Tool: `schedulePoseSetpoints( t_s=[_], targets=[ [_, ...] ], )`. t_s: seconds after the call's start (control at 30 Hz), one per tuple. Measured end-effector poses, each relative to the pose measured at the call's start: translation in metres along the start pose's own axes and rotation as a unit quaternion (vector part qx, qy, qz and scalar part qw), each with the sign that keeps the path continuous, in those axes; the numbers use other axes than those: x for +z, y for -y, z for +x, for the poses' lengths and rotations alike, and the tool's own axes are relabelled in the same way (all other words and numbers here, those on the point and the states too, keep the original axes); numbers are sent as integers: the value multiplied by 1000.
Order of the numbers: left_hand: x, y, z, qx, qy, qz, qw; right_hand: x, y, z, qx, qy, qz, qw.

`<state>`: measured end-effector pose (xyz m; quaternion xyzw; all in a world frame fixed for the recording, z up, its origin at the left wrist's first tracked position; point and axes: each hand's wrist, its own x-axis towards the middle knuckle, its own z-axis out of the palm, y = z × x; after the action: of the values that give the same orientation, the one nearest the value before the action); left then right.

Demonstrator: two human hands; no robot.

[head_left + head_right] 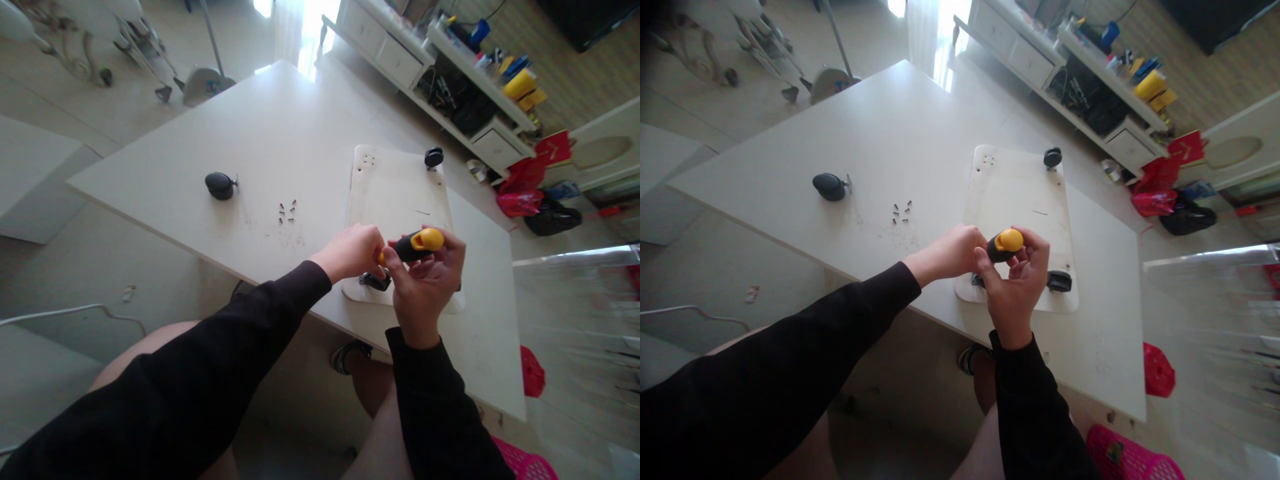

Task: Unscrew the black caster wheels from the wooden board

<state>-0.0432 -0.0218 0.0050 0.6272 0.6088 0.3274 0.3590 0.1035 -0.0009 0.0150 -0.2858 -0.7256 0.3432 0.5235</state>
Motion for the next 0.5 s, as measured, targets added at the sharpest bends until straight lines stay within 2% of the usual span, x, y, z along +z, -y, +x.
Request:
schedulePoseSetpoints(
  t_s=[0.23, 0.5],
  targets=[
    [-6, 3, 3, 17, 62, -46, 997, -3, -2, 0, 6, -3, -2, 1000],
    [-1, 2, 3, 19, 9, -10, 1000, -1, 0, 0, 7, -4, -5, 1000]
  ],
)
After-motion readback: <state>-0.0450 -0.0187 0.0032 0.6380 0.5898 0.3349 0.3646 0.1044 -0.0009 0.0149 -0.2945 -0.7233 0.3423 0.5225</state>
